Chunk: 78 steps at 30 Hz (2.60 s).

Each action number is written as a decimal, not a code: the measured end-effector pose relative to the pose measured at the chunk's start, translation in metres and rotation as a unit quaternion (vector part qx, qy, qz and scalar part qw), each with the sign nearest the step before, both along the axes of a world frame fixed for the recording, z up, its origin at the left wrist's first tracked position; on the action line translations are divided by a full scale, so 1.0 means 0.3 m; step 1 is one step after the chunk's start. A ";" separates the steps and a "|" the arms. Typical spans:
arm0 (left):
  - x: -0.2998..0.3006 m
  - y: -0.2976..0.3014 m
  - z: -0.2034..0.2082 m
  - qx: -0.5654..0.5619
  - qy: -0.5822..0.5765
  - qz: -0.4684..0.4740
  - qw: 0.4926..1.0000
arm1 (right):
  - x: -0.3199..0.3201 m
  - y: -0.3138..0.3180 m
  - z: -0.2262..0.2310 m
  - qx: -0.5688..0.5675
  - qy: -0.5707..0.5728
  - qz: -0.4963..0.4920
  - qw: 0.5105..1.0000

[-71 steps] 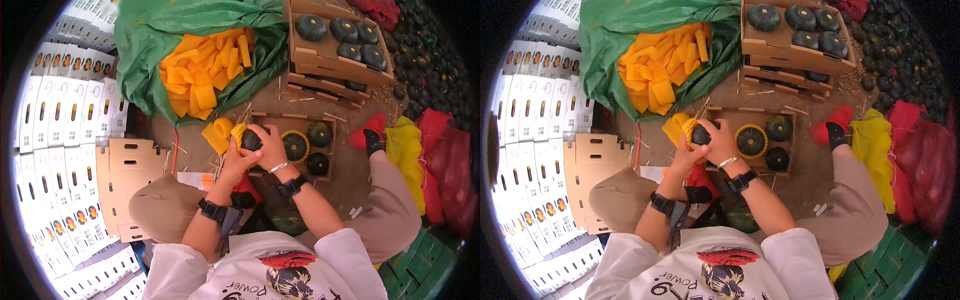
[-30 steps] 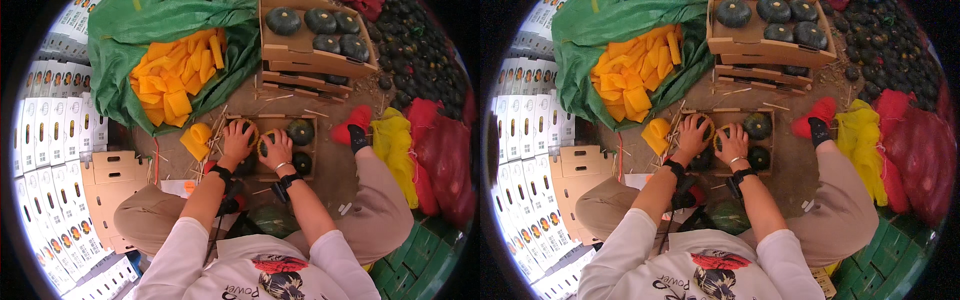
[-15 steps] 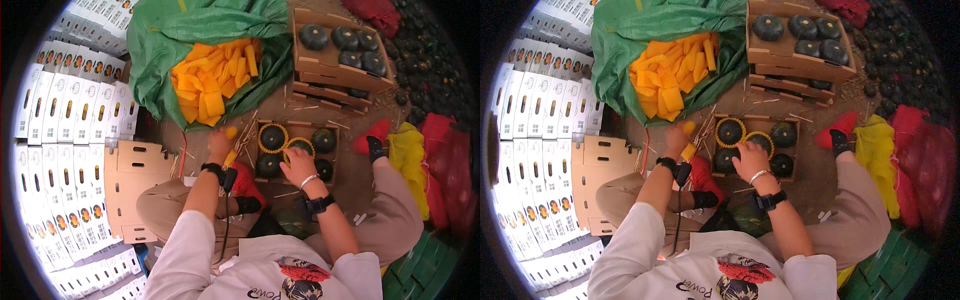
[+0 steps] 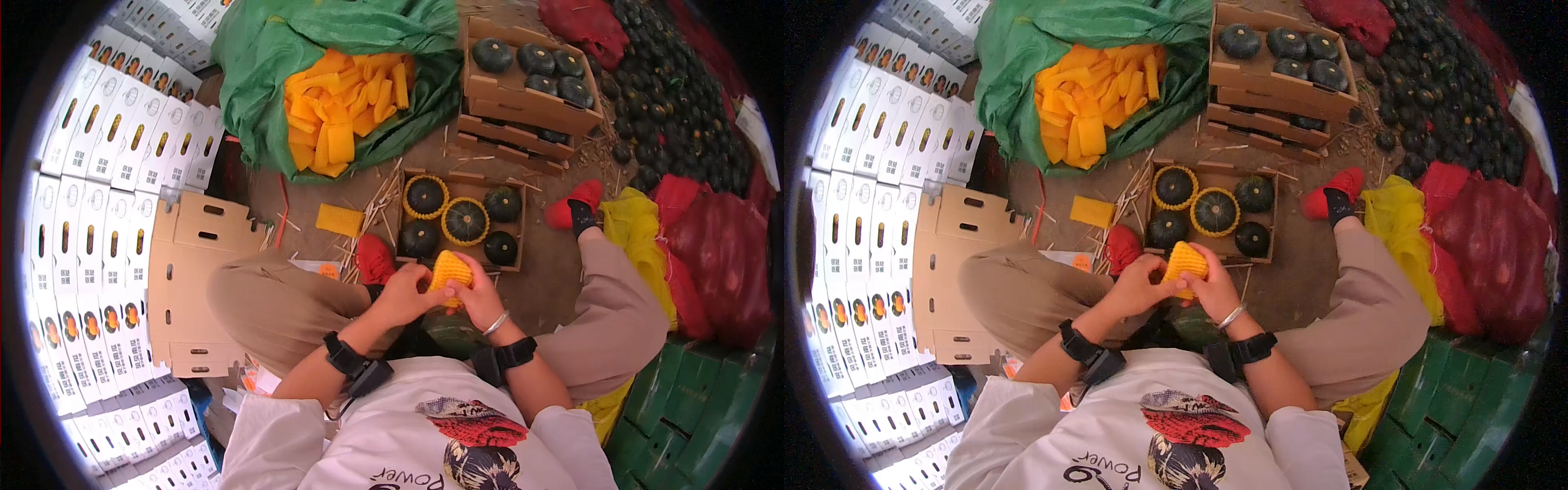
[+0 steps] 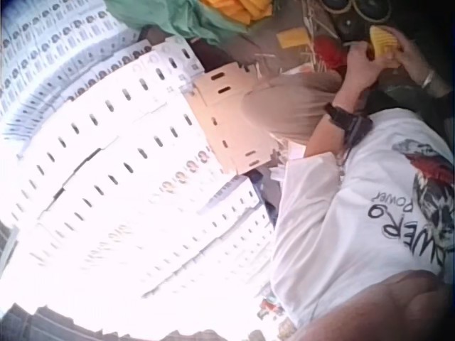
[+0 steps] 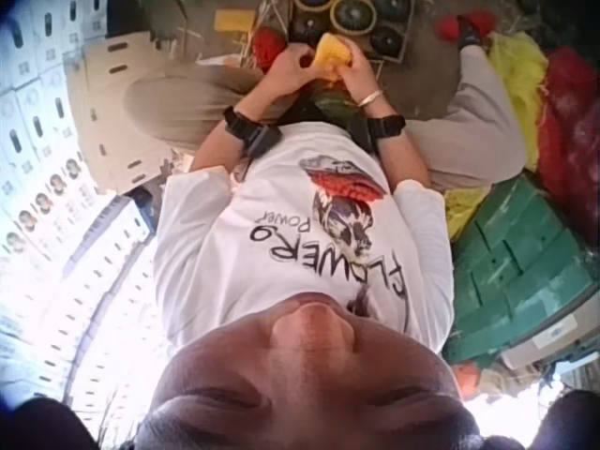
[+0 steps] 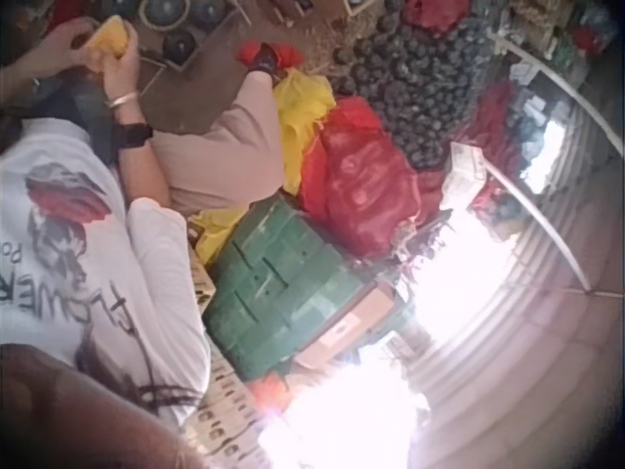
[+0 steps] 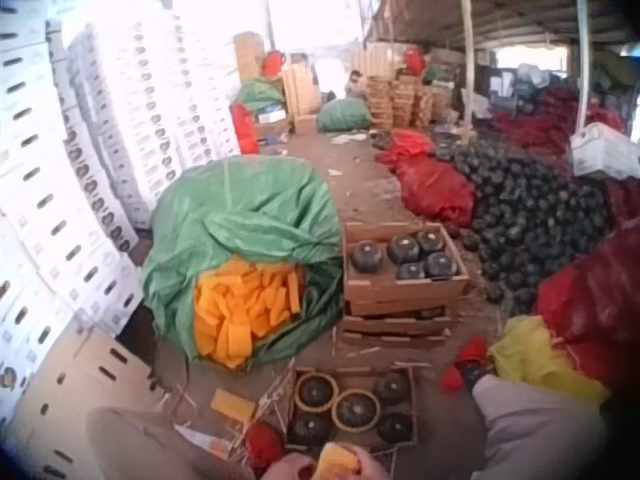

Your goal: Pack small green pumpkins into a box with protective yellow netting and labels.

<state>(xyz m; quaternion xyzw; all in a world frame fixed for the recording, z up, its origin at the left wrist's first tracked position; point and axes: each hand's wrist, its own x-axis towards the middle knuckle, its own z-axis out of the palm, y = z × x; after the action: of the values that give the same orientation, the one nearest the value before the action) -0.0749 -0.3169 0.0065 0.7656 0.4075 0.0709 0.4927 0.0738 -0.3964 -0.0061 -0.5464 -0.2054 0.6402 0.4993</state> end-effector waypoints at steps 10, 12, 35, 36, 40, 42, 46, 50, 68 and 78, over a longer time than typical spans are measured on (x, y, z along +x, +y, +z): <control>-0.015 0.058 -0.068 0.035 0.011 0.004 0.999 | 0.032 0.098 -0.164 -0.025 0.278 0.144 0.949; -0.039 0.109 -0.086 -0.038 0.067 0.025 0.997 | 0.060 0.163 -0.226 -0.018 0.289 0.172 0.942; -0.001 0.093 0.063 -0.496 -0.386 0.175 0.758 | 0.020 0.209 0.037 -0.008 0.127 -0.177 0.976; 0.000 0.080 0.085 -0.542 -0.426 0.109 0.716 | 0.014 0.182 0.061 -0.097 0.396 -0.125 0.904; -0.001 0.068 0.074 -0.587 -0.409 0.138 0.685 | -0.039 0.131 -0.015 -0.057 0.361 -0.230 0.902; -0.005 0.081 0.080 -0.547 -0.369 0.168 0.733 | 0.062 0.166 -0.055 0.015 -0.335 -0.049 0.941; 0.011 0.089 0.028 -0.267 -0.304 0.194 0.894 | 0.012 0.126 -0.084 0.095 -0.281 -0.145 0.944; -0.007 0.090 0.010 -0.376 -0.294 0.197 0.857 | 0.016 0.132 -0.075 0.067 0.310 -0.146 0.937; 0.160 0.256 -0.352 0.262 0.133 0.035 0.955 | 0.130 0.515 -0.520 0.103 -0.780 0.190 0.588; 0.194 0.279 -0.438 0.224 0.241 -0.086 0.940 | 0.167 0.547 -0.493 0.074 -0.690 0.243 0.678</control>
<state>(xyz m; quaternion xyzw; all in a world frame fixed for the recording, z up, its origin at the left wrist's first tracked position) -0.0168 -0.2332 -0.1248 0.8823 0.4204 -0.0687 0.1999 0.1239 -0.2323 -0.1540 -0.7252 -0.6639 0.1632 0.0816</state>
